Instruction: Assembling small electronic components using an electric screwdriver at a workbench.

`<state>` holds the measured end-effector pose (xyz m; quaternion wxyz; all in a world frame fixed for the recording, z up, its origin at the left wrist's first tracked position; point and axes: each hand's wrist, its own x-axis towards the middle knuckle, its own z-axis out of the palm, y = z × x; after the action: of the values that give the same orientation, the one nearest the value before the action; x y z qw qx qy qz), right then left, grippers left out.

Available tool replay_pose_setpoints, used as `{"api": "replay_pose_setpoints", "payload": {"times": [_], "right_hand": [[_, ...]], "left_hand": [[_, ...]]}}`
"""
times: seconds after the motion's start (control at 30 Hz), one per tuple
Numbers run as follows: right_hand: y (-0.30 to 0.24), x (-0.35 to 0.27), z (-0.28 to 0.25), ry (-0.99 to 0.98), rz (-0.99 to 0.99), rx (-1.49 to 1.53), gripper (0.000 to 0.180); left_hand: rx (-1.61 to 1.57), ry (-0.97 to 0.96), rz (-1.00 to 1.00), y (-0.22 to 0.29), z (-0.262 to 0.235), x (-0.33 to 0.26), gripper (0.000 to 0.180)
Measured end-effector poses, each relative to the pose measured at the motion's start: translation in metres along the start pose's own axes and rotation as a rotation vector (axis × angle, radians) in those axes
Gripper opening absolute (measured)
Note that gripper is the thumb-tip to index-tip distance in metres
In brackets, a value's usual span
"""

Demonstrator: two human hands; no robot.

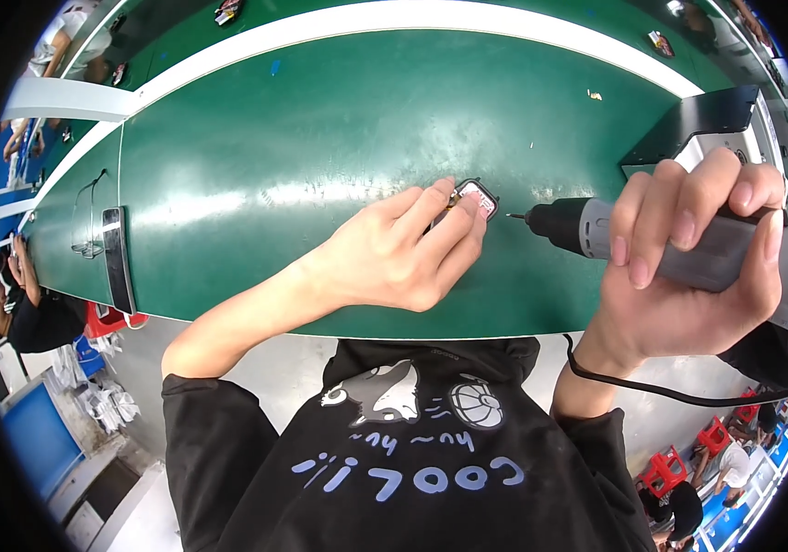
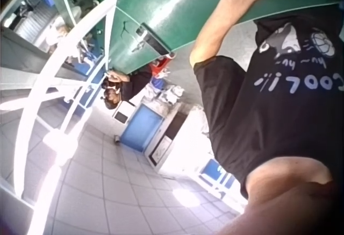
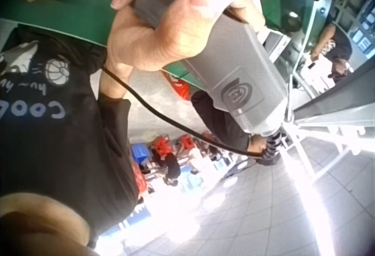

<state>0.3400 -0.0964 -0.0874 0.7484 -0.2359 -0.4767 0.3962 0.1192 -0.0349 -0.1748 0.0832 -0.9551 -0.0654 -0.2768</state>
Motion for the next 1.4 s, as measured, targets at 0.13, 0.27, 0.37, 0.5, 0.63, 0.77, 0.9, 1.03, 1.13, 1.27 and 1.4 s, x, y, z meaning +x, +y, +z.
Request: {"api": "replay_pose_setpoints", "payload": {"times": [0.13,0.27,0.37,0.5,0.63,0.77,0.9,1.03,1.13,1.27,1.4], "right_hand": [[0.015,0.003,0.009,0.067,0.013,-0.014,0.029],[0.022,0.006,0.011,0.086,0.034,-0.063,0.027],[0.026,0.004,0.014,0.121,0.039,-0.055,0.027],[0.024,0.004,0.01,0.094,0.043,-0.057,0.028],[0.023,0.002,0.013,0.077,0.061,-0.032,0.029],[0.025,-0.001,0.011,0.071,0.091,-0.061,0.026],[0.026,-0.003,0.01,0.069,0.06,-0.021,0.024],[0.027,-0.004,0.007,0.029,0.065,-0.06,0.022],[0.029,-0.005,0.01,-0.016,0.05,-0.159,0.018],[0.032,-0.005,0.023,-0.014,0.085,-0.171,0.01],[0.033,-0.006,0.024,-0.025,0.06,-0.241,0.01]], "left_hand": [[-0.004,-0.003,-0.006,0.0,0.001,-0.002,0.029],[0.014,-0.03,-0.003,-0.001,-0.002,0.0,0.03],[-0.003,-0.026,-0.003,-0.003,0.0,-0.003,0.031],[-0.032,-0.015,0.014,-0.005,-0.001,0.001,0.03],[-0.04,0.0,0.02,-0.006,0.001,0.001,0.03],[-0.058,-0.029,0.006,-0.003,-0.002,0.003,0.029],[-0.064,-0.03,-0.002,-0.002,-0.001,0.002,0.027],[-0.073,-0.048,-0.006,-0.002,-0.003,0.003,0.027],[-0.077,-0.065,-0.011,-0.003,-0.005,0.004,0.028],[-0.172,-0.124,-0.063,-0.007,-0.011,0.007,0.03],[-0.161,-0.103,-0.087,-0.004,-0.008,0.009,0.031]]}}
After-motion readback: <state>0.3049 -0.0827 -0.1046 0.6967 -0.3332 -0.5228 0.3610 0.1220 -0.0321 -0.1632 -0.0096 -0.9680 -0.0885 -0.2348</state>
